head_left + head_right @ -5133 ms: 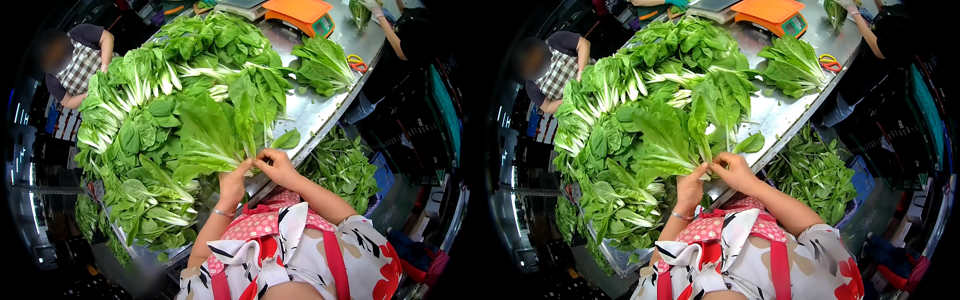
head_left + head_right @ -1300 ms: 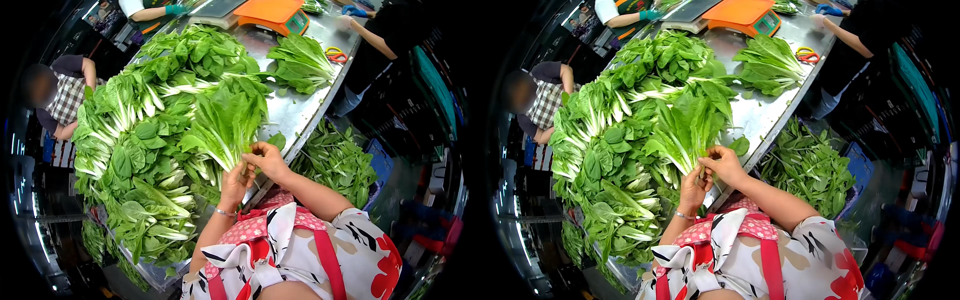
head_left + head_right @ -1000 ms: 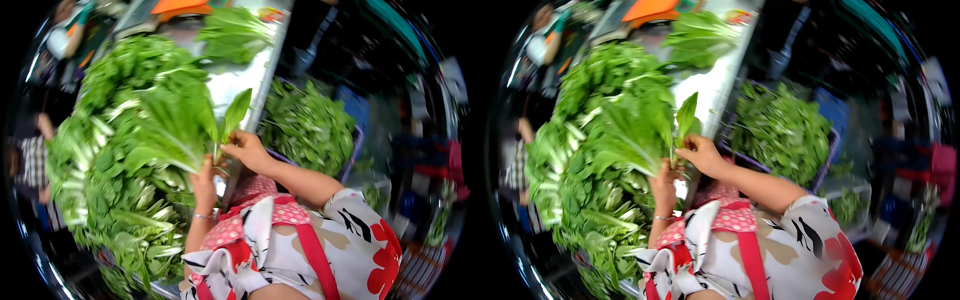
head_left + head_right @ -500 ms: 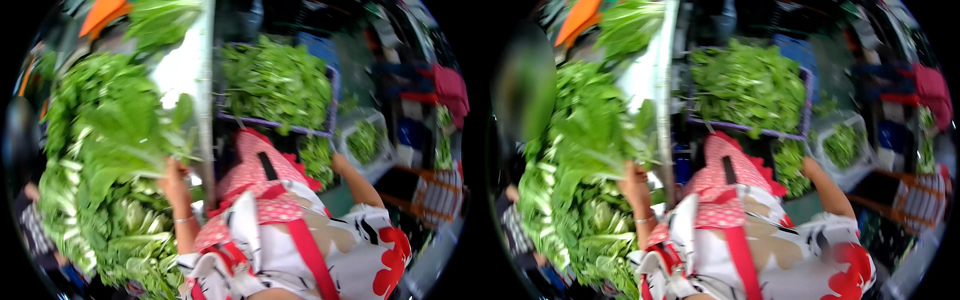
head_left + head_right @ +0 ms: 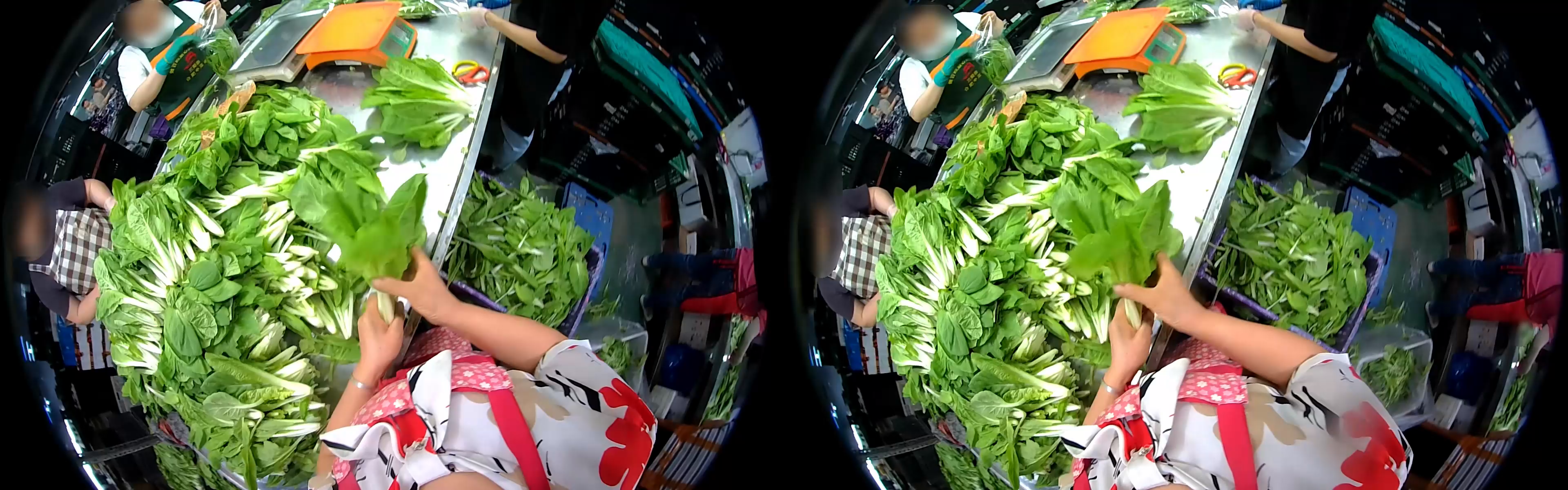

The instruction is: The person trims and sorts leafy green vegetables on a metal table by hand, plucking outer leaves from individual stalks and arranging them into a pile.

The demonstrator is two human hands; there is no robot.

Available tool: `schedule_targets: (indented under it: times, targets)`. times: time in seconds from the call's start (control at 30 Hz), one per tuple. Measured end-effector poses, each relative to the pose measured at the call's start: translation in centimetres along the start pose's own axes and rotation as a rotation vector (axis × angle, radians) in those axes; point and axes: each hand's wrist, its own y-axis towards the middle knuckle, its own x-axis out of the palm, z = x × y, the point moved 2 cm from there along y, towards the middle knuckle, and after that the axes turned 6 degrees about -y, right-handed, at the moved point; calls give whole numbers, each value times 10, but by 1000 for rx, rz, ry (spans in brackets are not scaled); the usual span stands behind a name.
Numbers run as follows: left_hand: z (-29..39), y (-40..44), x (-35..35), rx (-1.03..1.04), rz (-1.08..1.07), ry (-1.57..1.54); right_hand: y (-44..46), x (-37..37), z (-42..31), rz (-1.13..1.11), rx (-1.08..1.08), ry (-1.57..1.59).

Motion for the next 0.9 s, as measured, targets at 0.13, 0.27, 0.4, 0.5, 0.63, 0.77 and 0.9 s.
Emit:
schedule_targets:
  times: [0.13, 0.27, 0.4, 0.5, 0.63, 0.77, 0.9]
  targets:
    - [19, 11, 6, -40, -10, 35, 21, -3, -2, 70, 44, -191]
    - [29, 27, 11, -147, -90, 32, 54, -18, -17, 39, -59, -183]
    - [20, 46, 12, -120, 11, -196, 96, -50, -60, -75, -148, -325]
    - [7, 61, 6, -82, 140, -401, 122, -71, -79, -157, -140, -356]
    - [30, 67, -10, -62, 235, -423, 172, -112, -116, -98, -279, -476]
    - [14, 61, -7, -76, 292, -346, 233, -160, -164, 53, -634, -864]
    - [26, 51, -7, 48, 346, 80, 284, -206, -131, -74, -603, -1542]
